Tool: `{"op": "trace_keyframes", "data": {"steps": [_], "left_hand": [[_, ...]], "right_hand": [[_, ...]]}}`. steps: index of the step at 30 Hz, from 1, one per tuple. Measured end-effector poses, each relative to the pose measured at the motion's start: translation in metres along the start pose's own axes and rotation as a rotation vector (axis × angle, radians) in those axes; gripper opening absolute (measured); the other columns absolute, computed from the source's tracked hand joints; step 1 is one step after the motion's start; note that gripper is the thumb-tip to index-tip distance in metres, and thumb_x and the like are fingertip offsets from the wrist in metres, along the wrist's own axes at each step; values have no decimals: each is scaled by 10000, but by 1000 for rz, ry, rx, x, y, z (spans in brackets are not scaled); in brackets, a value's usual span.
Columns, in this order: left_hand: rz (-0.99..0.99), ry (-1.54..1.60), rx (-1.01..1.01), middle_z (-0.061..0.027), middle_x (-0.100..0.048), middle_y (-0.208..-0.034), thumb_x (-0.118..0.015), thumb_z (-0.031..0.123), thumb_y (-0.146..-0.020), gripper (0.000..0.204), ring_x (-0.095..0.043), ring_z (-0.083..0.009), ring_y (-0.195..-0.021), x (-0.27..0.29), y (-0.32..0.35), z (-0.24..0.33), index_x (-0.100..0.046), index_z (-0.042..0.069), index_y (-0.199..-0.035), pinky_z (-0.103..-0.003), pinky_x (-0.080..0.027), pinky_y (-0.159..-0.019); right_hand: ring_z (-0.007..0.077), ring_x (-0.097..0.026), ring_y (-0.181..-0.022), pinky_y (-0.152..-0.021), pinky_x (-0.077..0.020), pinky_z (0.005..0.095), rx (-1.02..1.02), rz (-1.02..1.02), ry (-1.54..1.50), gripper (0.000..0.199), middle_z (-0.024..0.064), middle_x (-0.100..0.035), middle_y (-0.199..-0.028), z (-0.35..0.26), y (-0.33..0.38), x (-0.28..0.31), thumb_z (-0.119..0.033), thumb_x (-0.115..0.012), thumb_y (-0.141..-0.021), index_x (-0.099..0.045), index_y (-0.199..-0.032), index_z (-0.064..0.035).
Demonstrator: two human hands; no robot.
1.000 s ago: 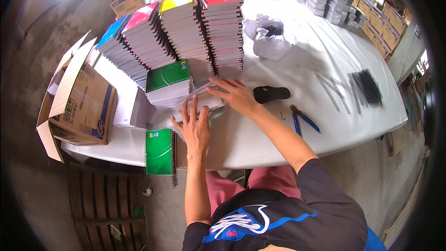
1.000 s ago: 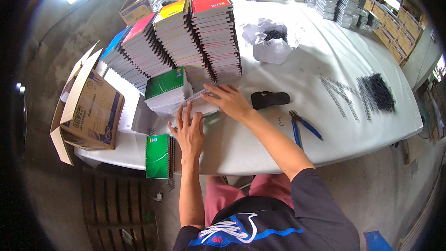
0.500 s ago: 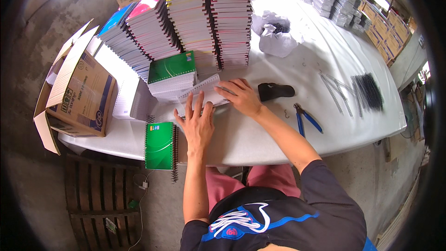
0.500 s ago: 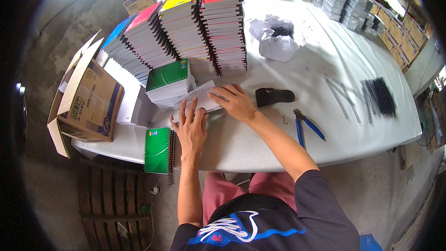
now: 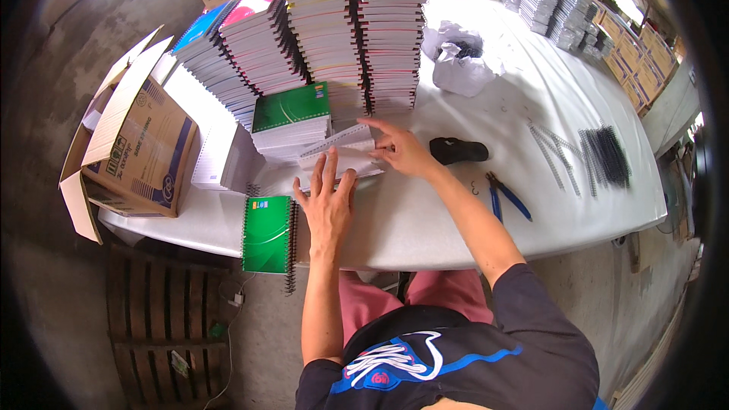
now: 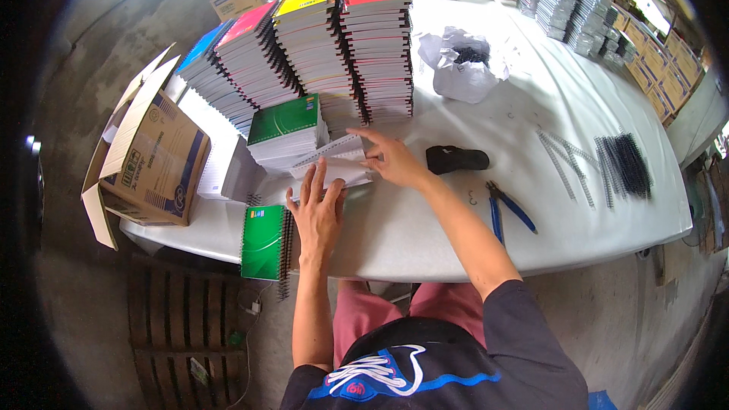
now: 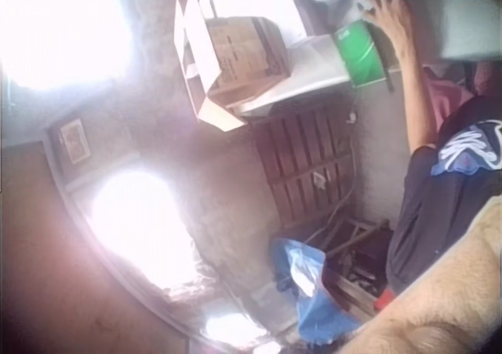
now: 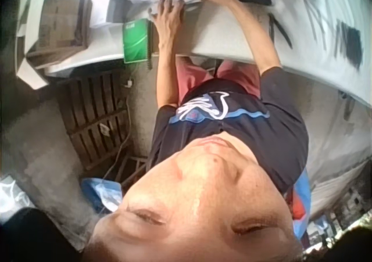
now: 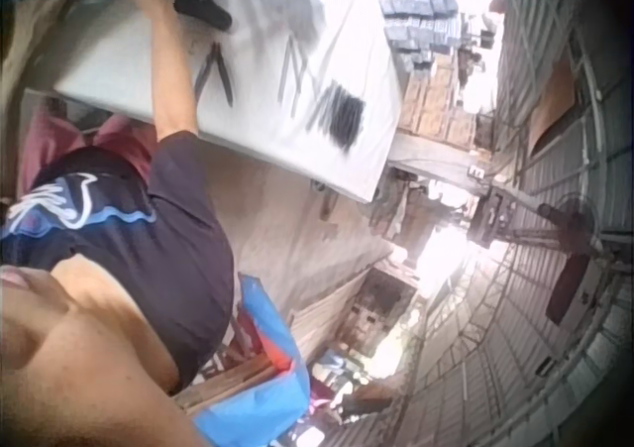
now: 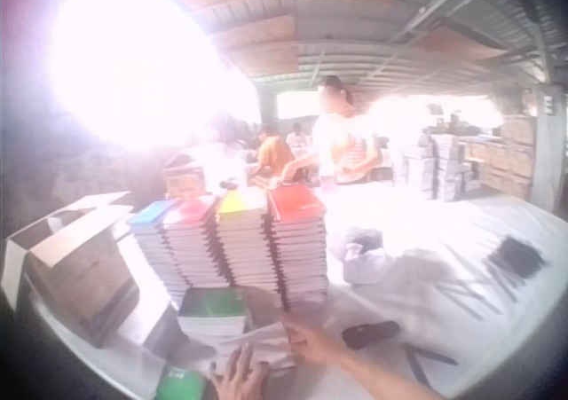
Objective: The person aligns a notebook cover with paper sheets, threads a spiral wire through the holes by hand, and uses a pair of pliers to bend the ends of the wire. They repeat the process with several notebooks, stacking them on the table when finished.
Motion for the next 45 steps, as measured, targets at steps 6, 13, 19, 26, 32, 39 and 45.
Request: {"op": "trace_keyframes", "data": {"steps": [6, 13, 19, 26, 32, 39, 45], "left_hand": [[4, 78, -6, -50, -342, -1465, -622, 160, -840, 130, -331, -261, -1343, 8, 2, 1, -600, 196, -964, -648, -208, -1010], [-16, 127, -66, -46, -353, -1441, -638, 142, -823, 145, -233, -338, -1379, 2, 8, -2, -640, 210, -950, -653, -147, -1031], [6, 113, -23, -45, -361, -1434, -651, 139, -811, 138, -236, -334, -1377, 6, -7, 7, -654, 197, -936, -653, -148, -1028], [59, 191, -1, -44, -265, -1498, -663, 164, -802, 95, -126, -378, -1403, 2, -7, 4, -675, 205, -888, -695, -126, -1019], [17, 60, 16, -17, -276, -1497, -671, 142, -784, 119, -147, -349, -1406, 9, -12, 7, -662, 202, -886, -742, -96, -988], [84, 12, -73, -7, -511, -1268, -643, 182, -804, 211, -457, -235, -1175, -3, -13, 8, -610, 195, -1012, -502, -288, -898], [39, 19, 24, -64, -538, -1094, -594, 239, -851, 388, -483, -270, -1104, -10, -23, 3, -478, 127, -1205, -671, -173, -981]], "right_hand": [[163, -660, -787, -732, -489, 286, 62, 88, -116, 644, 77, -691, -767, 7, 0, 2, -20, -739, -745, -411, -1293, -97], [91, -559, -607, -683, -459, 236, -9, 101, -301, 606, 47, -687, -704, 7, 7, 16, -106, -814, -690, -475, -1190, -51], [90, -582, -649, -644, -445, 251, -171, -36, -500, 328, 54, -681, -722, 21, -3, 6, -159, -832, -678, -663, -913, -7], [102, -588, -763, -692, -461, 256, -403, -113, -892, 231, 43, -680, -815, 45, 4, 0, -146, -795, -715, -690, -870, -10], [116, -586, -697, -667, -463, 269, -28, -55, -177, 267, 69, -669, -737, 16, -6, 7, -247, -766, -737, -674, -827, -13], [320, -632, -842, -727, -491, 405, -165, 164, 343, 296, 101, -658, -820, 7, -4, 6, -235, -757, -711, -609, -866, -32], [301, -600, -871, -773, -467, 402, -65, 456, 382, 555, 128, -539, -1055, 9, 5, 33, -300, -747, -733, -452, -1161, -104]]}}
Point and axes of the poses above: each hand's wrist, its own y-axis away from the middle knuckle, its own x-axis out of the back of the hand, z = x × y, the point moved 4 cm from there along -y, towards the middle knuckle
